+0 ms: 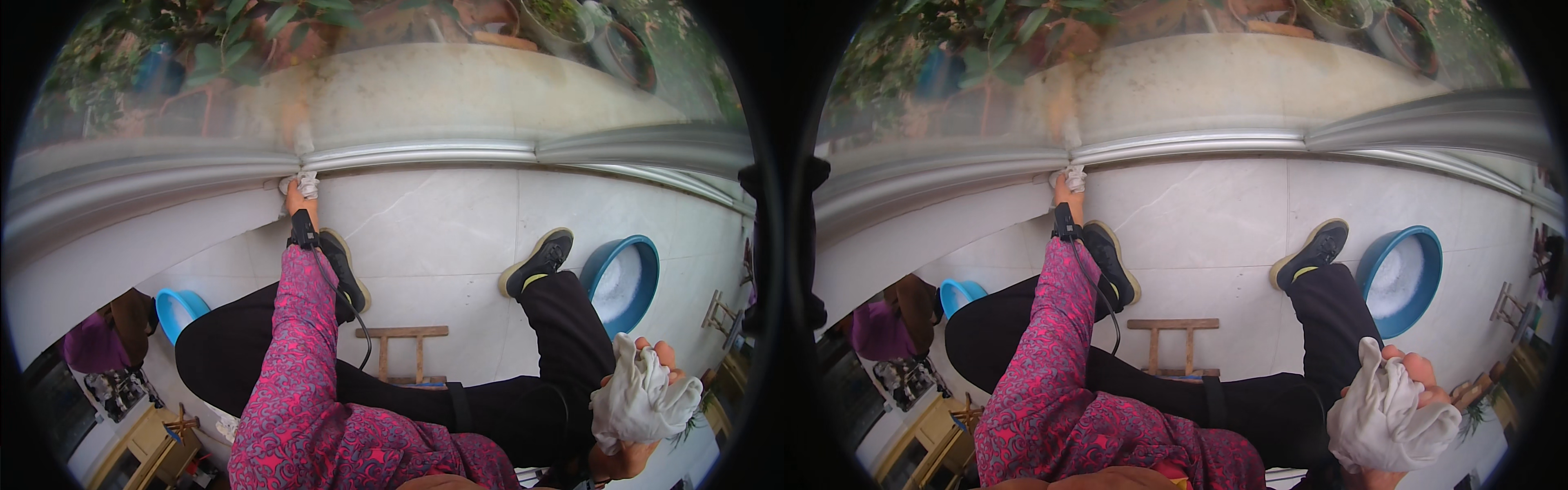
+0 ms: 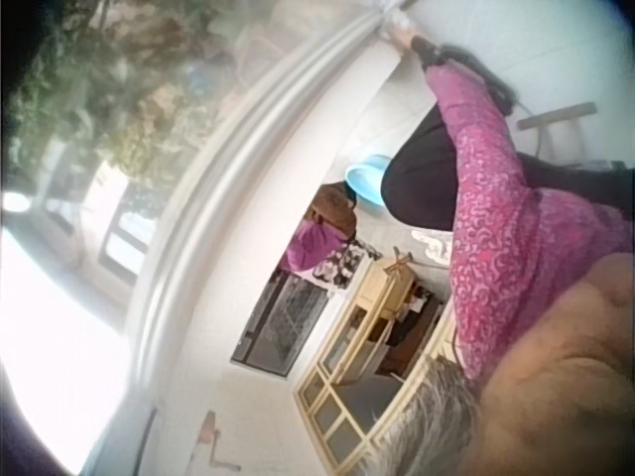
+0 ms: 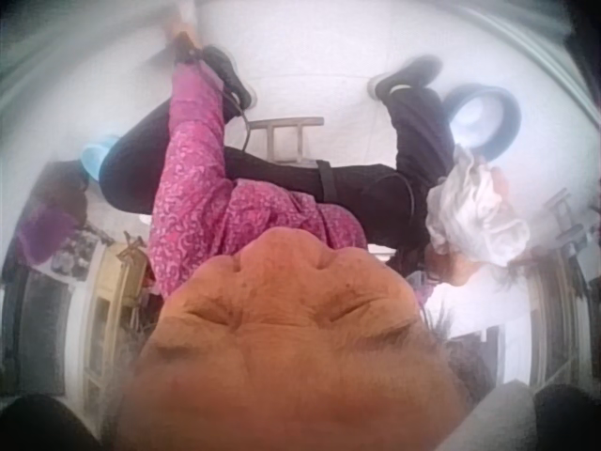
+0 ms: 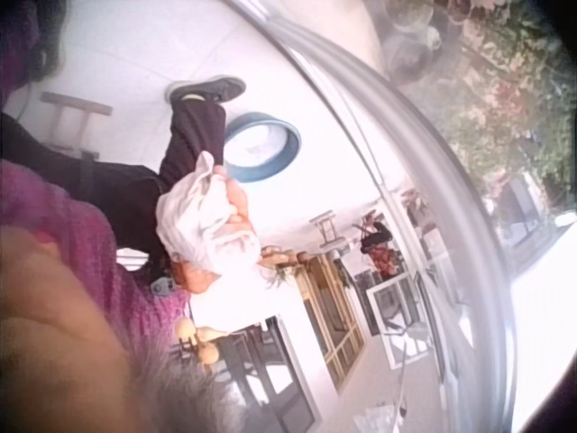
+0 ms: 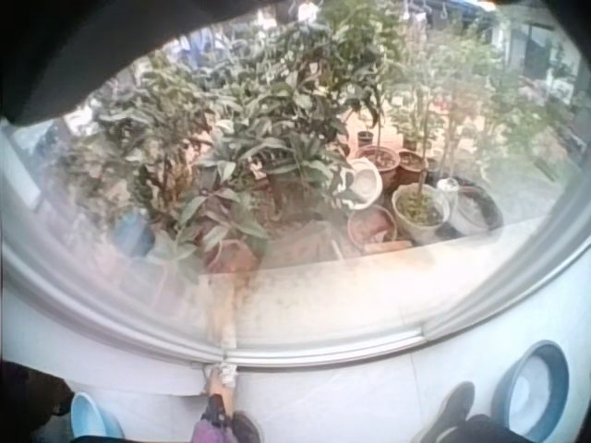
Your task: The person wipes a large glass window with a white cloth, moving from the upper panes down to the frame and sill. They repeatedly wipe different sections of the glass and the metal frame, occasionally adjusting the cloth in their hands.
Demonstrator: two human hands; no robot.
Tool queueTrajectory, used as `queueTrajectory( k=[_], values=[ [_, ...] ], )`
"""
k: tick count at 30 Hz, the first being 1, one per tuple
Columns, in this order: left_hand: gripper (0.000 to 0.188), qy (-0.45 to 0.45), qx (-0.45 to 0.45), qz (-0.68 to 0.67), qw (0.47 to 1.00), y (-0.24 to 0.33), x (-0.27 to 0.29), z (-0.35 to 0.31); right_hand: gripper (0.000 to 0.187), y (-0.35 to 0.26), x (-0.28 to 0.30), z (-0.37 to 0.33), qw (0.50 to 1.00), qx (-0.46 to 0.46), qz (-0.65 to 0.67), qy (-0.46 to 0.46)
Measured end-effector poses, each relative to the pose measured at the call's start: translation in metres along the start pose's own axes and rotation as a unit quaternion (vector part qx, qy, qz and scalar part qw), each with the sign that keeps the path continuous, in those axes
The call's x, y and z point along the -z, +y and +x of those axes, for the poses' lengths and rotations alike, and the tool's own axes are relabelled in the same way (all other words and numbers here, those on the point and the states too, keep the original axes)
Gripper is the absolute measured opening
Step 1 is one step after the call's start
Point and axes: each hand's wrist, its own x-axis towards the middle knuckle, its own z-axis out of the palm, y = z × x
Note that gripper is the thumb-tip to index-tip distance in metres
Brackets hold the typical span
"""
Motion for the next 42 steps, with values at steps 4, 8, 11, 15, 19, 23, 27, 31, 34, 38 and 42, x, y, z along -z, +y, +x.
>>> queueTrajectory(
  k=[4, 8, 11, 15, 19, 23, 27, 31, 34, 38, 42],
  values=[
    [0.006, 0.015, 0.014, 0.036, 0.999, -0.021, -0.025, -0.007, 0.048, 0.007, -0.006, -0.002, 0.996, 0.074, -0.003, -0.051],
    [0.006, 0.108, -0.044, 0.145, 0.983, -0.073, -0.066, -0.03, 0.036, 0.008, -0.013, -0.005, 0.994, 0.049, 0.073, -0.062],
    [0.005, 0.103, -0.052, 0.153, 0.981, -0.125, -0.086, -0.045, 0.018, 0.007, -0.013, -0.002, 0.984, 0.067, 0.115, -0.12],
    [0.008, 0.066, 0.096, 0.113, 0.987, -0.181, -0.11, -0.057, 0.021, 0.012, -0.01, -0.003, 0.976, 0.137, 0.08, -0.147],
    [0.019, -0.007, 0.156, 0.166, 0.974, -0.29, -0.158, -0.088, 0.039, 0.012, -0.002, -0.008, 0.98, 0.167, 0.019, -0.111],
    [0.032, -0.167, 0.196, 0.178, 0.95, -0.347, -0.21, -0.144, 0.034, 0.011, 0.011, -0.008, 0.981, 0.078, 0.117, -0.136],
    [0.037, -0.208, 0.29, 0.189, 0.915, -0.297, -0.223, -0.186, 0.037, 0.014, 0.025, -0.014, 0.971, 0.147, 0.102, -0.158],
    [0.042, -0.153, 0.313, 0.157, 0.924, -0.239, -0.199, -0.226, 0.055, 0.006, 0.03, -0.03, 0.987, 0.079, 0.094, -0.107],
    [0.039, -0.182, 0.3, 0.112, 0.93, -0.21, -0.19, -0.25, 0.062, 0.0, 0.026, -0.038, 0.99, 0.04, 0.123, -0.057],
    [0.042, -0.249, 0.265, 0.123, 0.924, -0.192, -0.194, -0.269, 0.068, -0.003, 0.028, -0.046, 0.985, 0.108, 0.101, -0.09],
    [0.05, -0.291, 0.268, 0.094, 0.914, -0.18, -0.182, -0.259, 0.071, -0.003, 0.036, -0.046, 0.981, 0.146, -0.035, -0.126]
  ],
)
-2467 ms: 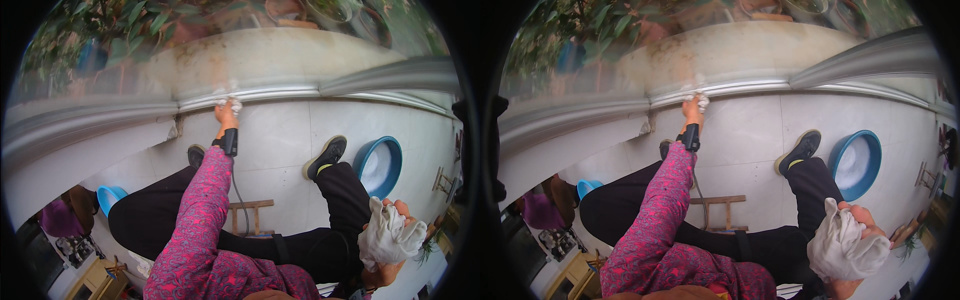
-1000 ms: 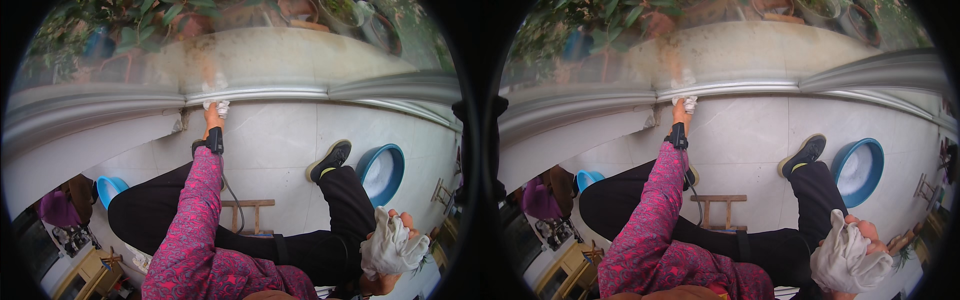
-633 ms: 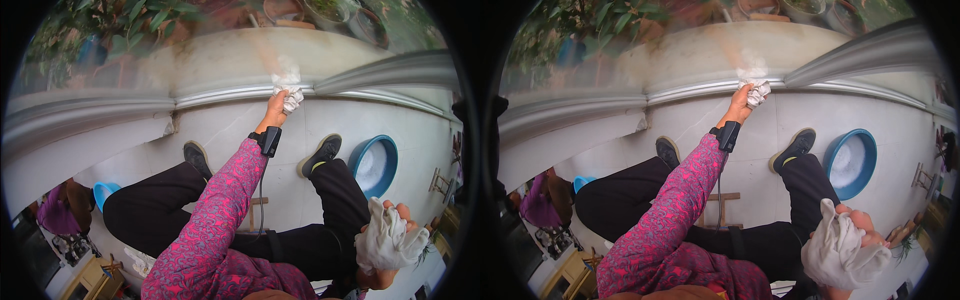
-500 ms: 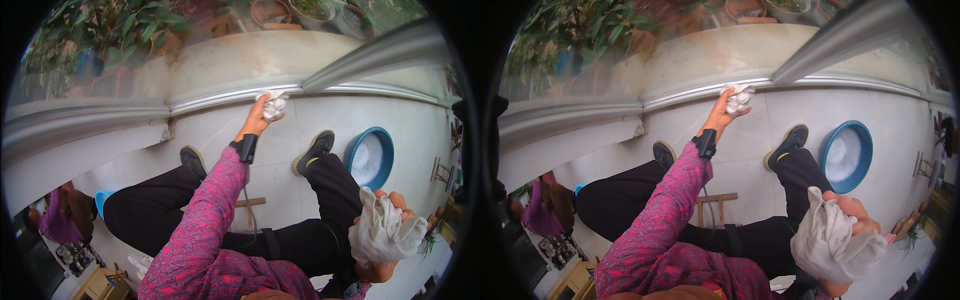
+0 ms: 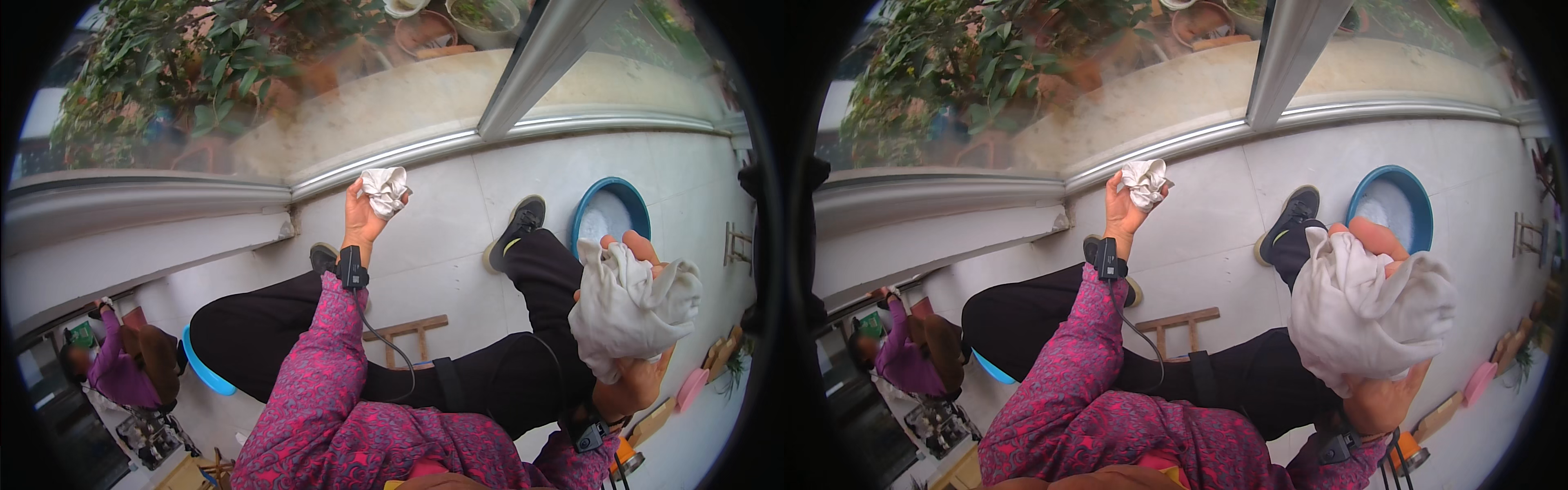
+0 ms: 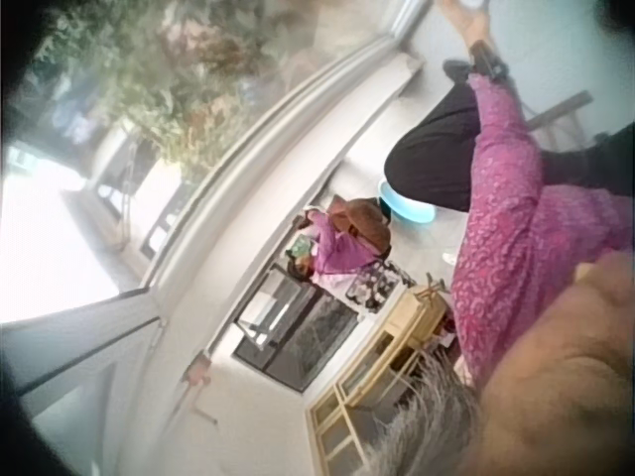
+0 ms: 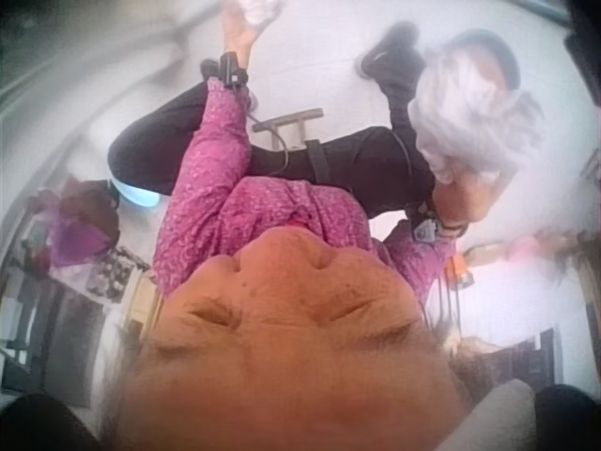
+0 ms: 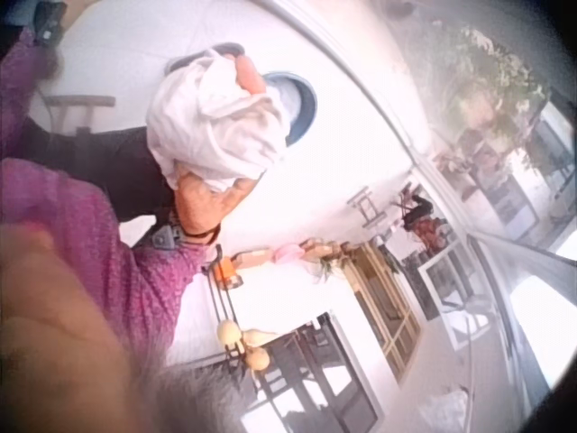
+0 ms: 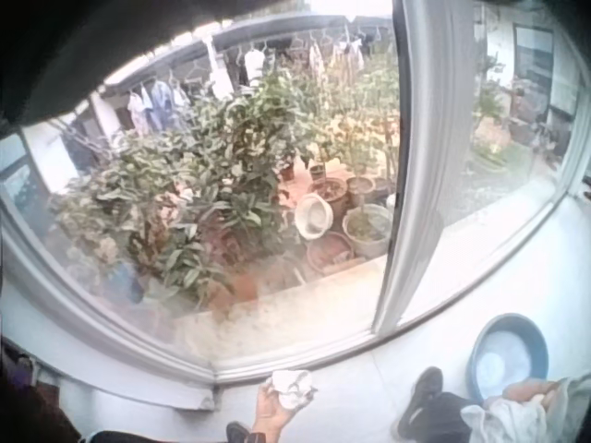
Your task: The person wipes a large glass window with a white cloth, moving from the upper panes down to the frame and sill. They repeatedly wipe different sections of the glass and the metal frame, occasionally adjusting the cloth in their hands.
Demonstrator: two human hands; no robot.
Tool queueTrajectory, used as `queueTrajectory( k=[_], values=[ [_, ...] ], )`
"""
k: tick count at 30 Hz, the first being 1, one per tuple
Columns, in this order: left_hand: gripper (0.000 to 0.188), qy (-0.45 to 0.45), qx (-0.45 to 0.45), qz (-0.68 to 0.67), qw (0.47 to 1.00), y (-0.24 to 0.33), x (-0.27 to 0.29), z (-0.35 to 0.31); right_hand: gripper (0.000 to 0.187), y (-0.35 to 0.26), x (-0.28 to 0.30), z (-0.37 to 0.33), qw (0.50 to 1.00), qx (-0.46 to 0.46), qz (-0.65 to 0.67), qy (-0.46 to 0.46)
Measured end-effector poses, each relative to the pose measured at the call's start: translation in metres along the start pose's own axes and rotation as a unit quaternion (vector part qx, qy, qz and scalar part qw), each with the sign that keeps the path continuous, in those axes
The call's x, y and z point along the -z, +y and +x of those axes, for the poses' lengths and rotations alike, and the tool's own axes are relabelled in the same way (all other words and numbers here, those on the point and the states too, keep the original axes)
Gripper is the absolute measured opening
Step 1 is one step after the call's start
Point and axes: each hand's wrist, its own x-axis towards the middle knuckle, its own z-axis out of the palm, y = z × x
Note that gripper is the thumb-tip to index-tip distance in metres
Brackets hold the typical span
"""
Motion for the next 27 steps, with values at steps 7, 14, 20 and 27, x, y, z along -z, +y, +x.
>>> queueTrajectory(
  k=[7, 14, 20, 27],
  values=[
    [0.033, 0.189, -0.167, 0.006, 0.968, 0.059, 0.141, -0.009, 0.066, -0.001, -0.005, 0.007, 0.969, -0.071, 0.217, 0.097],
    [0.027, 0.446, -0.496, 0.122, 0.735, 0.18, 0.208, -0.026, 0.066, 0.011, 0.006, 0.009, 0.959, -0.116, 0.123, 0.228],
    [0.045, 0.662, -0.464, 0.115, 0.577, 0.159, 0.142, 0.071, 0.061, 0.018, 0.01, 0.013, 0.99, -0.02, 0.137, 0.008],
    [0.049, 0.517, -0.374, 0.096, 0.764, 0.027, 0.08, 0.126, 0.049, 0.018, 0.007, 0.01, 0.998, -0.015, 0.057, 0.019]
  ],
)
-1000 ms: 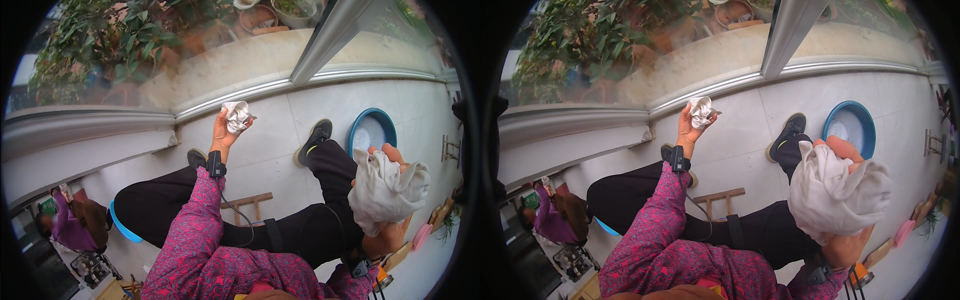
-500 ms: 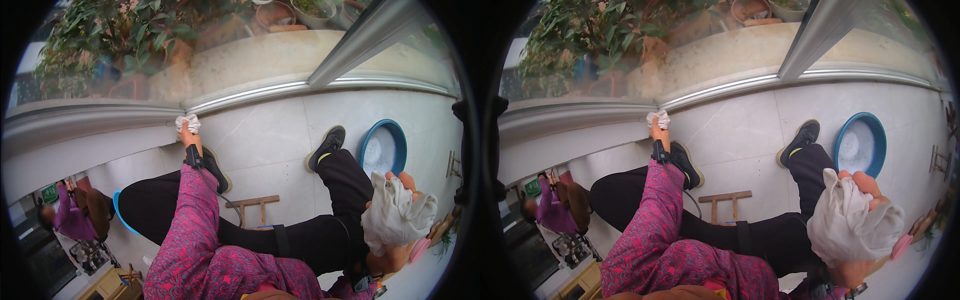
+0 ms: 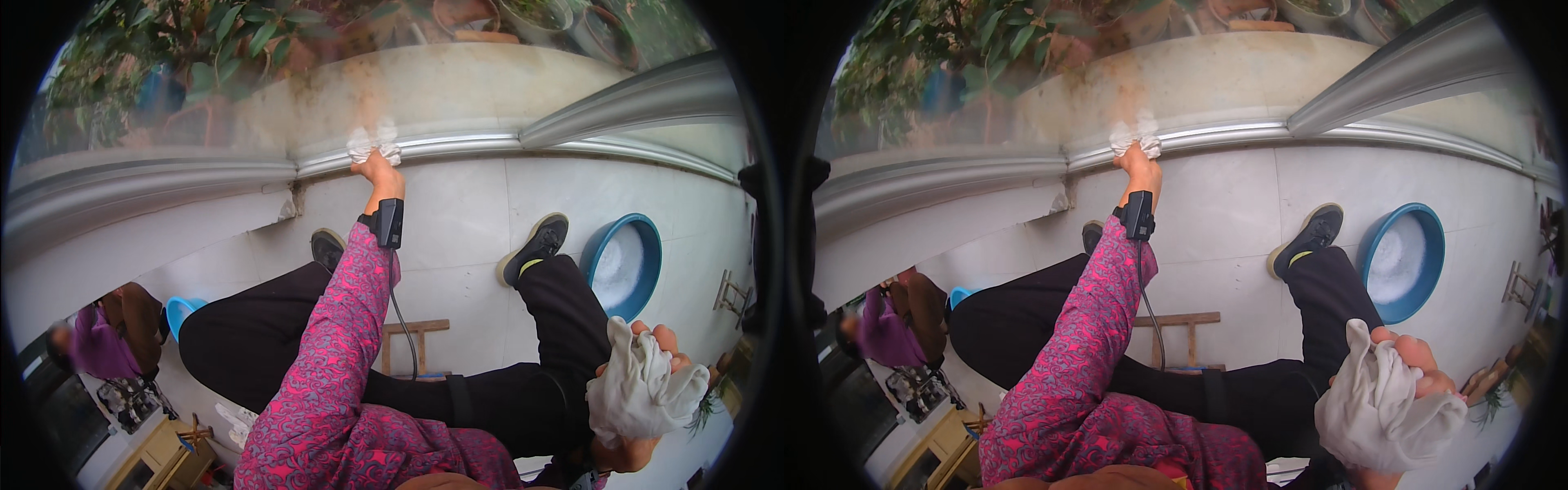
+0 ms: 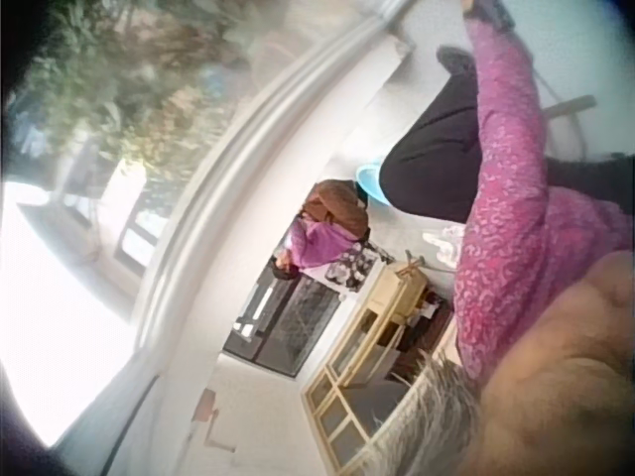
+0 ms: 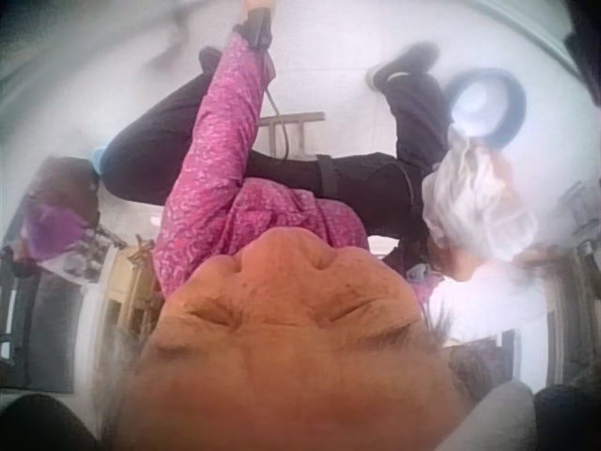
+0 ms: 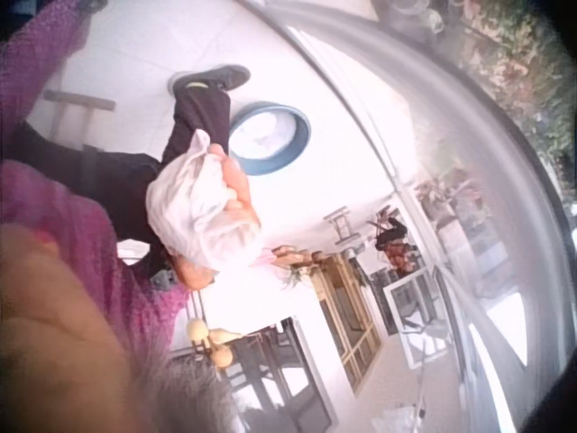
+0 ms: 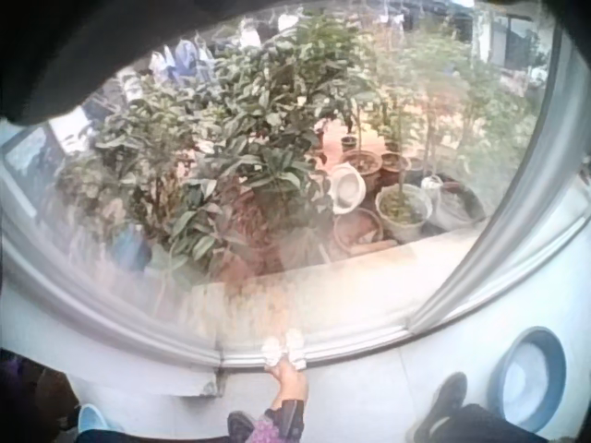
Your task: The person wipes a large glass window with a white cloth, moving from the upper panes down to the frame and sill. They repeatedly wipe different sections of the glass and the metal frame, occasionally adjusting the cloth in their hands.
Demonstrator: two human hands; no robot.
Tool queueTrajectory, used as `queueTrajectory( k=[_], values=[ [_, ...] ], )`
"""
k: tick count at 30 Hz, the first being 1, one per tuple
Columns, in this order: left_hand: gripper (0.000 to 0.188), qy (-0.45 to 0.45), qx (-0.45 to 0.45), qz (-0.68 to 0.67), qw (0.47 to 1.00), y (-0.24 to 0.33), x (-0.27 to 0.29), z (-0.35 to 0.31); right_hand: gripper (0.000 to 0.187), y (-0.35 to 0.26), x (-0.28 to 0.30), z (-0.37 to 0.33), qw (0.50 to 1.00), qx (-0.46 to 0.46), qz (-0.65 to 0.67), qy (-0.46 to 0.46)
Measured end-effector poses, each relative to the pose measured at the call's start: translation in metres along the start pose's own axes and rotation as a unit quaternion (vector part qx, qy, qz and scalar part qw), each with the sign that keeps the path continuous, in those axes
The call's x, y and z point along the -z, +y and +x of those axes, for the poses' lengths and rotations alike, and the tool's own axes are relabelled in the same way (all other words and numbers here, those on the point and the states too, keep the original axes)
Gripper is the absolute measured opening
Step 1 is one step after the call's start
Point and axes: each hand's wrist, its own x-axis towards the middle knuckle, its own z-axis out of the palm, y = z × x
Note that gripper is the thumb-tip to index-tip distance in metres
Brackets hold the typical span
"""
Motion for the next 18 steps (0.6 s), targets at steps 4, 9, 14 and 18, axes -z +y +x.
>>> queueTrajectory(
  k=[4, 9, 14, 18],
  values=[
    [0.045, -0.097, 0.04, -0.044, 0.994, 0.028, 0.045, 0.055, 0.056, -0.003, 0.006, 0.006, 0.997, -0.023, 0.068, -0.037],
    [0.025, -0.122, 0.127, -0.052, 0.983, 0.116, 0.059, 0.095, 0.07, -0.011, 0.01, 0.011, 0.993, -0.047, 0.092, -0.05],
    [0.026, -0.143, 0.027, -0.046, 0.988, 0.176, 0.061, -0.002, 0.077, -0.017, -0.002, 0.006, 0.992, -0.114, 0.043, 0.035],
    [0.023, -0.139, -0.105, -0.018, 0.985, 0.175, 0.061, -0.024, 0.079, -0.017, -0.008, 0.004, 0.994, -0.094, 0.029, 0.054]
  ],
)
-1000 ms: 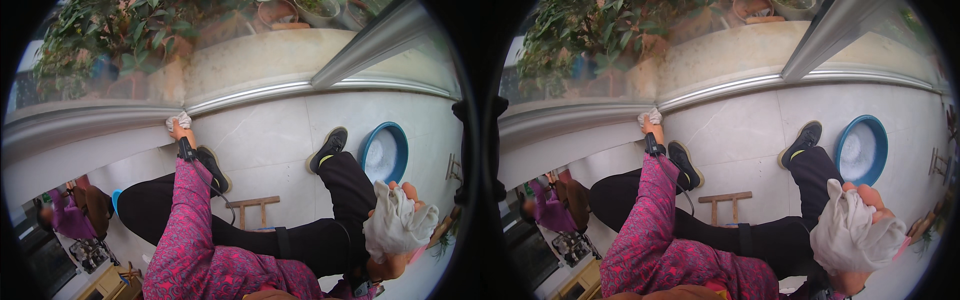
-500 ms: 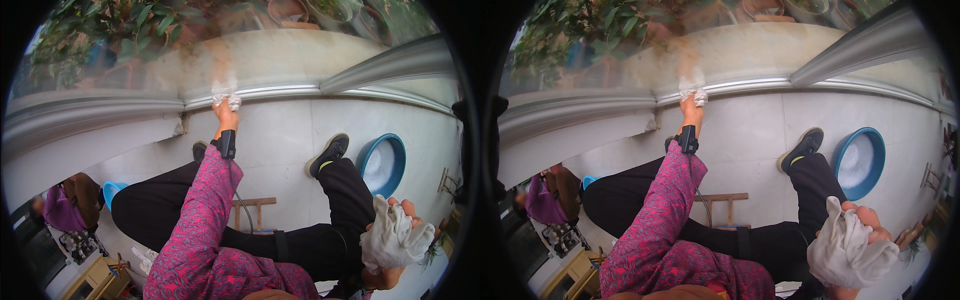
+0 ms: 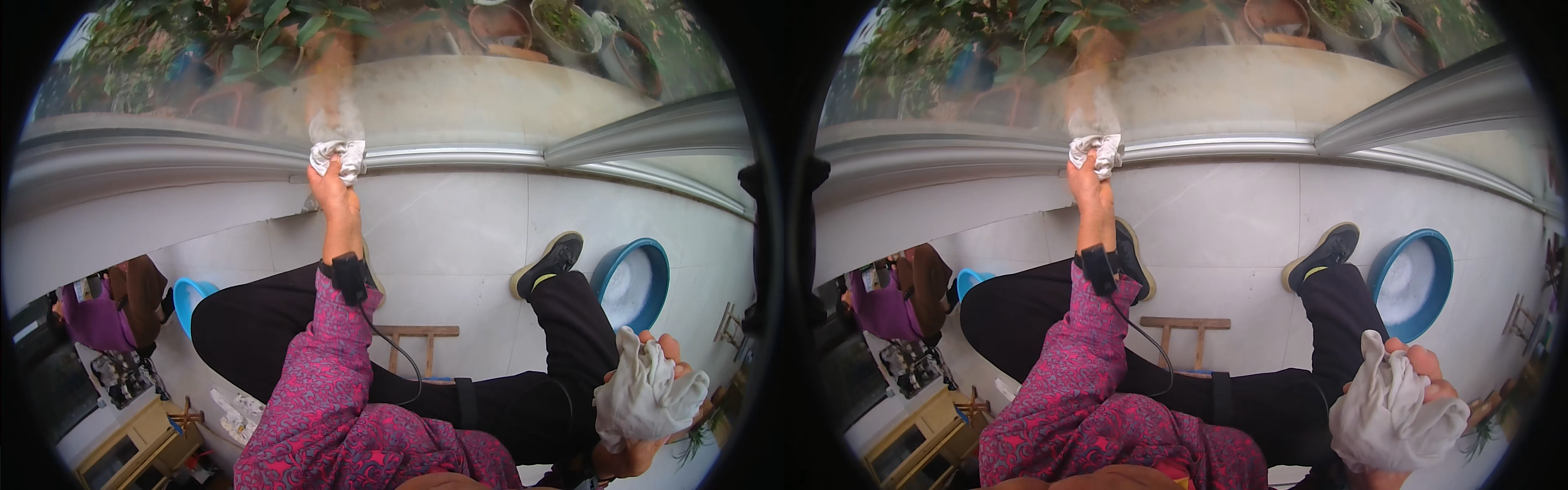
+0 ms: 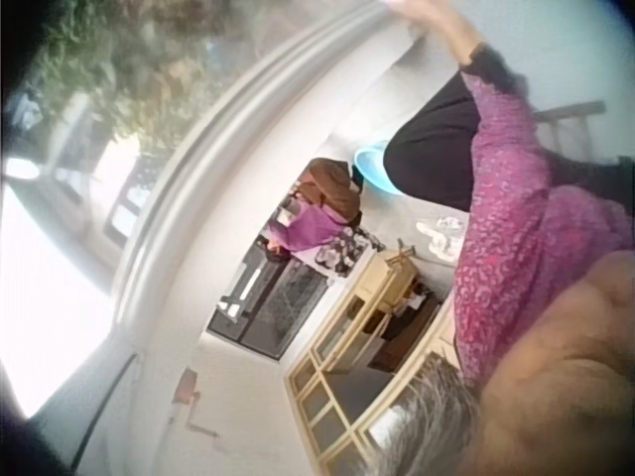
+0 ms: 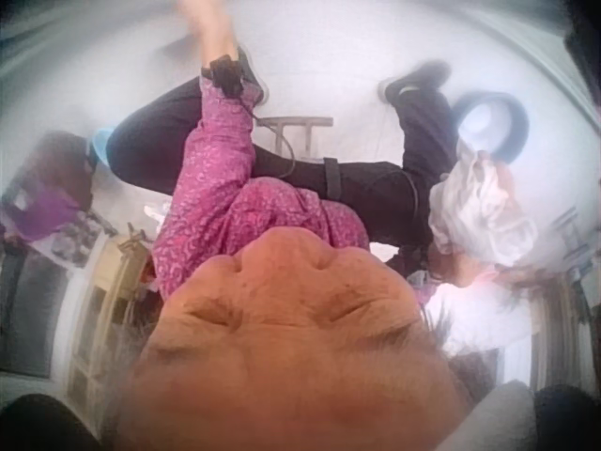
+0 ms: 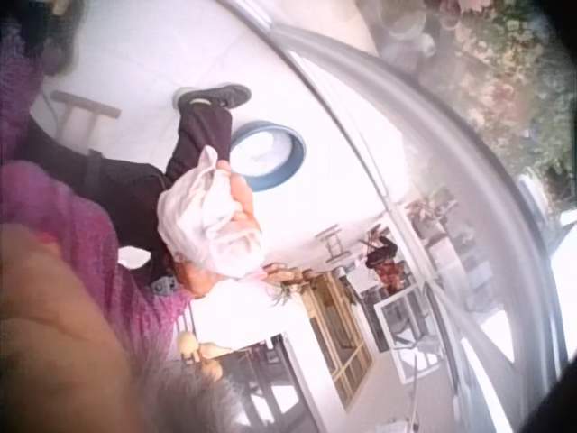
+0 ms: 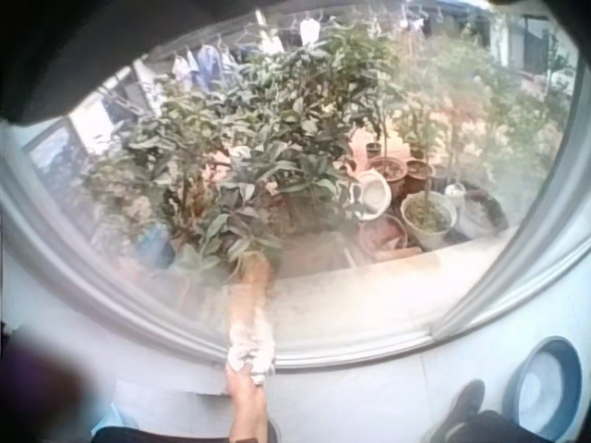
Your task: The person wipes a large glass window with a white cloth, moving from the upper panes down to the frame and sill. They repeatedly wipe different sections of the glass and the metal frame, occasionally adjusting the cloth in their hands.
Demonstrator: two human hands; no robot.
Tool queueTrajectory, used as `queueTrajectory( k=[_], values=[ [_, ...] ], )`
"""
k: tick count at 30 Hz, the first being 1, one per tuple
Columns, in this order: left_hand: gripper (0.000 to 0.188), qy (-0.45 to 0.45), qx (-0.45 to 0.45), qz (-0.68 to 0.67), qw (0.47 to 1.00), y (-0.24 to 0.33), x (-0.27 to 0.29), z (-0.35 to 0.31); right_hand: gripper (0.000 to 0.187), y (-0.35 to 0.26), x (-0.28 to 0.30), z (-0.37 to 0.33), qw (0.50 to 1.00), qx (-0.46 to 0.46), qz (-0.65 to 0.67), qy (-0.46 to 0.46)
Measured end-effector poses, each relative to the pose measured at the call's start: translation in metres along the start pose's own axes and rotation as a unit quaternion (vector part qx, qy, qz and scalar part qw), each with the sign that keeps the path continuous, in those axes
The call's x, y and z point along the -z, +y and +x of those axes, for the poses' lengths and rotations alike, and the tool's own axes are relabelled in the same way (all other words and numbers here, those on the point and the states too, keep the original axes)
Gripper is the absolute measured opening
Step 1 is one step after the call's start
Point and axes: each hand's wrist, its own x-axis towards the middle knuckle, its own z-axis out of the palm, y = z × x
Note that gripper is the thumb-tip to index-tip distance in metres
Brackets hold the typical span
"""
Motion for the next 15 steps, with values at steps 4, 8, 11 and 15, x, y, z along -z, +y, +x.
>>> queueTrajectory(
  k=[4, 8, 11, 15],
  values=[
    [0.029, 0.027, 0.06, -0.001, 0.998, -0.048, 0.029, 0.059, 0.077, 0.003, -0.003, 0.001, 1.0, 0.013, -0.014, 0.008],
    [0.03, -0.094, 0.029, 0.217, 0.971, -0.094, 0.09, 0.114, 0.076, 0.005, -0.006, 0.002, 0.999, 0.025, -0.04, 0.018],
    [0.029, -0.161, -0.164, 0.651, 0.724, -0.099, 0.112, 0.134, 0.074, 0.005, -0.009, 0.003, 0.997, 0.032, -0.061, 0.019],
    [0.025, -0.18, -0.187, 0.682, 0.684, -0.081, 0.109, 0.131, 0.073, 0.006, -0.013, 0.0, 0.991, 0.056, -0.112, 0.035]
  ],
)
